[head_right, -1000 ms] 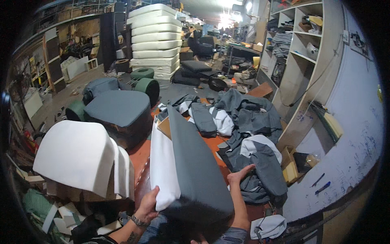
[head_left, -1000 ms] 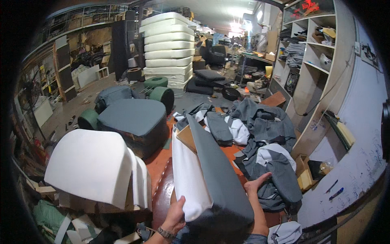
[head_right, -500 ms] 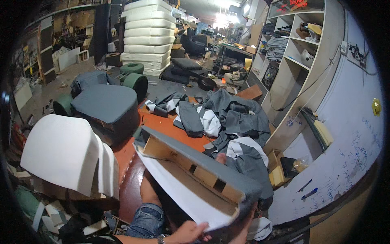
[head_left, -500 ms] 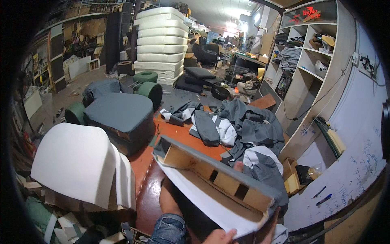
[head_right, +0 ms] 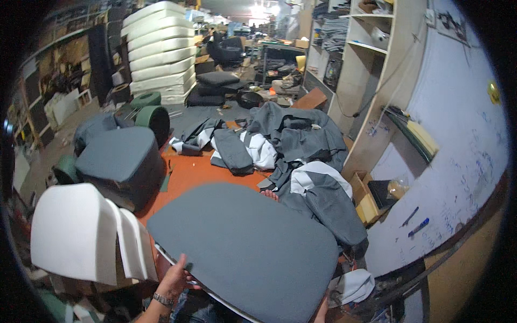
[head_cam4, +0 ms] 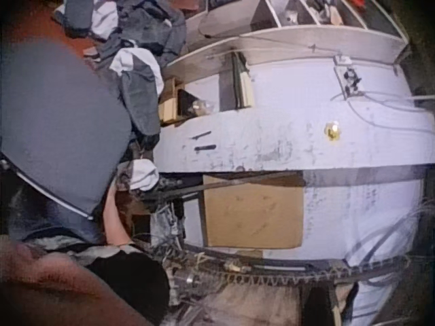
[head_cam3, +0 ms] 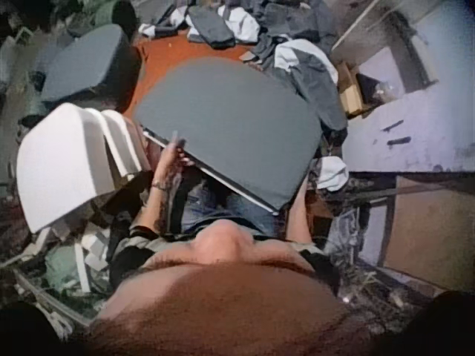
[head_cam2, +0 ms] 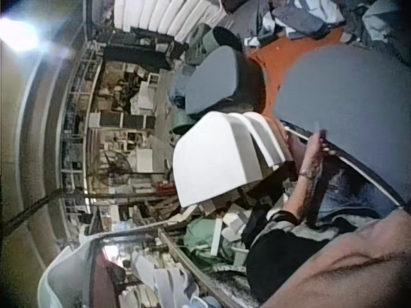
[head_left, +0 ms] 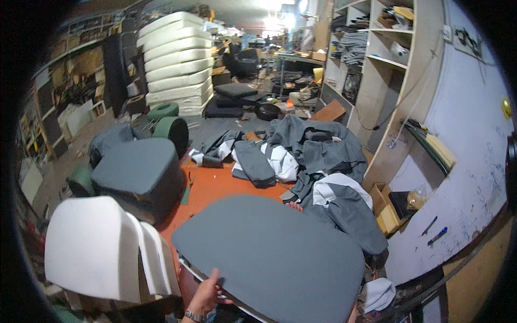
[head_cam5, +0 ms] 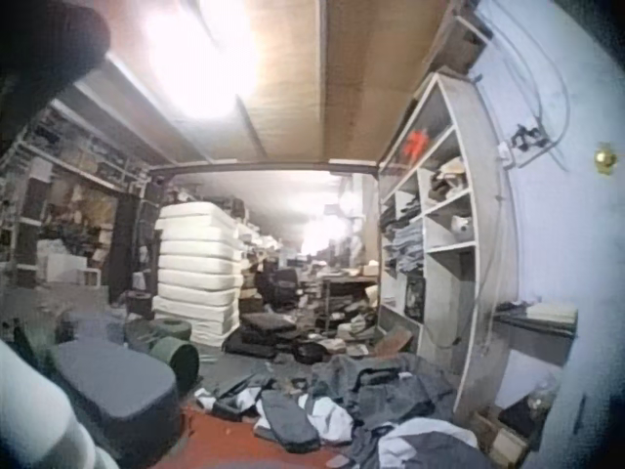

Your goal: The person stretches and secures gray fabric over a seat cushion using a pneumatic staple gun. They repeatedly pull the fabric taut, staple the edges, and adjust the material to ensure a smooth finish.

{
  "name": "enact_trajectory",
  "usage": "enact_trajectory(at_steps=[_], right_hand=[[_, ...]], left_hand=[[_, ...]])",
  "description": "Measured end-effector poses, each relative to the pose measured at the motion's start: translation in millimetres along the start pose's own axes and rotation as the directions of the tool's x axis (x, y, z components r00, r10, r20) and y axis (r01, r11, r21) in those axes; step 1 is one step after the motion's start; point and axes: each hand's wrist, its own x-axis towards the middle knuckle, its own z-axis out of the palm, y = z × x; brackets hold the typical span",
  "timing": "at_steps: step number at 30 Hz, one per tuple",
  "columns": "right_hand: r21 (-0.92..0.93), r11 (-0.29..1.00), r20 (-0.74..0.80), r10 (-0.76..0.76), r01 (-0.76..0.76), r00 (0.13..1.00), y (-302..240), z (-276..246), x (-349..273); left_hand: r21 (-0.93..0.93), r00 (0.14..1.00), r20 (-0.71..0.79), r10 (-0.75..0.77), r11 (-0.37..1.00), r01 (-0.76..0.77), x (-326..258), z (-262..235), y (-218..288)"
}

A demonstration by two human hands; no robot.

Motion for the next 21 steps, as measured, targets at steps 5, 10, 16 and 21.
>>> enact_trajectory(at_steps=[5, 10, 16, 21], right_hand=[[-0.058, 0.998, -0.151, -0.03, 0.021, 0.988, 25.0, 19.7, -57.2], [0.053, 0.997, -0.343, 0.076, -0.061, 0.936, 28.3, 35.2, -83.7], [0.287, 0.958, -0.04, 0.023, -0.01, 0.999, -17.1, -8.2, 0.8], [0.12, 0.983, -0.045, -0.135, 0.14, 0.99, -37.8, -11.3, 75.9]], left_hand=[[0.051, 0.984, -0.01, 0.175, 0.983, -0.175, 28.3, -9.1, 25.7], [-0.022, 0.871, -0.203, 0.448, 0.887, -0.462, 21.3, 12.4, 4.7], [0.323, 0.807, -0.102, 0.582, 0.787, -0.526, -50.1, 36.0, -26.9], [0.312, 0.742, -0.181, 0.646, 0.753, -0.579, -49.6, 53.7, -24.0]])
